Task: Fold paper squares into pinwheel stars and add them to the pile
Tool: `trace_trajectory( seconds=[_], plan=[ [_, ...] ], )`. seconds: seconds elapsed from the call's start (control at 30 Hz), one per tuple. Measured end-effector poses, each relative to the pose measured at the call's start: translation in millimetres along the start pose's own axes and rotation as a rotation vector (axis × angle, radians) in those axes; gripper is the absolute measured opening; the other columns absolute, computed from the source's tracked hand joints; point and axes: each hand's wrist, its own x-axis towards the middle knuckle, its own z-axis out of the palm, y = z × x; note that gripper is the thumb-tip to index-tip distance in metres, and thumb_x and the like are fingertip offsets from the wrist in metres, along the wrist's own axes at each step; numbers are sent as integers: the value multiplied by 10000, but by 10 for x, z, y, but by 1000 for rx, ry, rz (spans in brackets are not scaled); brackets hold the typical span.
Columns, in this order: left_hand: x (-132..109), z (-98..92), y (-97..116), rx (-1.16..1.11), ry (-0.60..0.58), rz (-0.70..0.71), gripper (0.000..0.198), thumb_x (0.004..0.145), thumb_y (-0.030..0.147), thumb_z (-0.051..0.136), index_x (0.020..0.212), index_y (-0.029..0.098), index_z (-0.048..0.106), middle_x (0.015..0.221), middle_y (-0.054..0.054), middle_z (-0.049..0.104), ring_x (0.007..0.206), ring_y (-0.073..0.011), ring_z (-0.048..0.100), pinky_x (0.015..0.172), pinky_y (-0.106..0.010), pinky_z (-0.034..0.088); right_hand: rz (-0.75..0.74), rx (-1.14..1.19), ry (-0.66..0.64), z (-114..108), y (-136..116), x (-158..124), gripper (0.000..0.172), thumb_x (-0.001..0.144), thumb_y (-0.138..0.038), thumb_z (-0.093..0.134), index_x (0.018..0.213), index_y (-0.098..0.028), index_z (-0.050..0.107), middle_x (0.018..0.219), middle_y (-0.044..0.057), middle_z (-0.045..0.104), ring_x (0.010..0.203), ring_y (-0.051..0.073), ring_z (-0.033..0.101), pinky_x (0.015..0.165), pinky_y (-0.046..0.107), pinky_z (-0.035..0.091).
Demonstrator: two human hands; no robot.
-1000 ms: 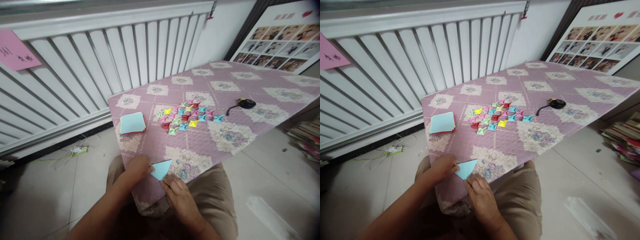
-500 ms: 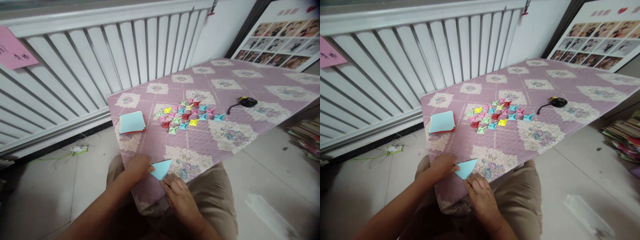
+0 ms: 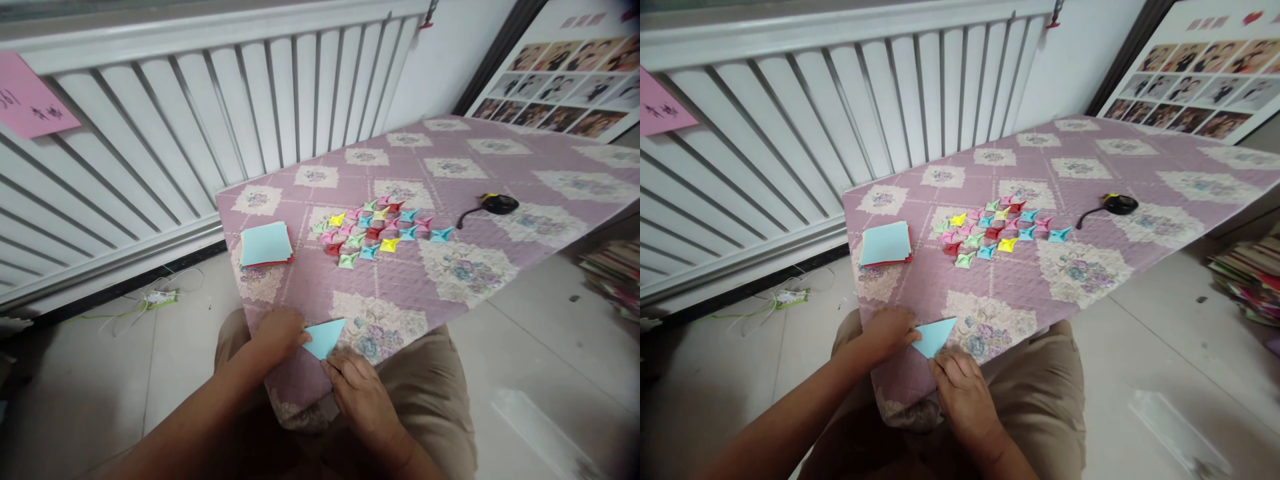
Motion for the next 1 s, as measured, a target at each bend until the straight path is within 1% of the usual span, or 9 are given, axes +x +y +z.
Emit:
trace_trajectory(
  seconds=[0.1,0.23,0.3,0.4,0.5,0.6,0.7,0.83,1.0],
  plan=[
    [3,8,6,3,18,-8,304,869,447,541,960,184,662,1001,-103,678,938,-288,625,851,-436,424,0,-22,-30,-7,-9,13,277,908,-182,510,1159,-230,618,1027,39,657,976,218,542,901,381,424],
    [-11,38,-7,3,70,-10,305,867,461,560,948,182,652,998,-96,672,929,-282,620,855,-429,407,11,-81,-73,21,-32,34,264,861,-174,585,1116,-222,637,989,32,664,941,225,549,913,390,415],
    [-30,68,-29,-1,101,-1,312,864,479,570,919,182,648,978,-86,668,920,-281,616,841,-421,402,-6,-108,-80,34,-38,44,253,855,-184,597,1101,-224,641,1044,32,664,991,236,545,931,394,401],
    [-60,139,-72,-11,154,13,322,869,501,565,875,187,635,966,-67,656,933,-273,600,830,-403,386,-51,-157,-86,25,-29,63,245,856,-192,593,1095,-226,639,1193,25,632,1085,259,520,930,398,394],
    [-75,217,-114,-28,204,14,319,881,505,552,876,192,617,969,-56,643,953,-255,580,832,-382,369,-103,-185,-117,-19,4,93,268,847,-189,602,1112,-221,629,1278,10,593,1105,261,514,915,394,408],
    [-74,262,-141,-46,239,11,329,893,512,529,881,193,607,949,-55,636,942,-240,568,835,-371,357,-157,-175,-112,-63,51,128,253,855,-175,586,1101,-217,634,1259,21,608,1053,238,543,895,382,426],
    [-74,268,-151,-66,267,22,351,896,528,510,870,190,600,939,-54,632,937,-238,560,833,-371,353,-186,-156,-111,-84,88,156,232,865,-151,561,1070,-220,646,1209,30,639,1009,220,562,878,369,437],
    [-77,247,-184,-79,267,35,345,896,526,511,865,194,600,939,-47,632,935,-231,562,834,-365,356,-192,-131,-104,-88,105,175,226,859,-145,565,1051,-225,652,1172,31,658,1014,211,563,870,357,442],
    [-95,189,-334,-70,293,12,289,883,469,566,865,184,606,929,-48,631,927,-236,562,866,-382,366,-173,-116,-72,-88,93,177,216,856,-143,563,1028,-232,658,1161,21,665,1019,213,563,871,358,433]
  ],
)
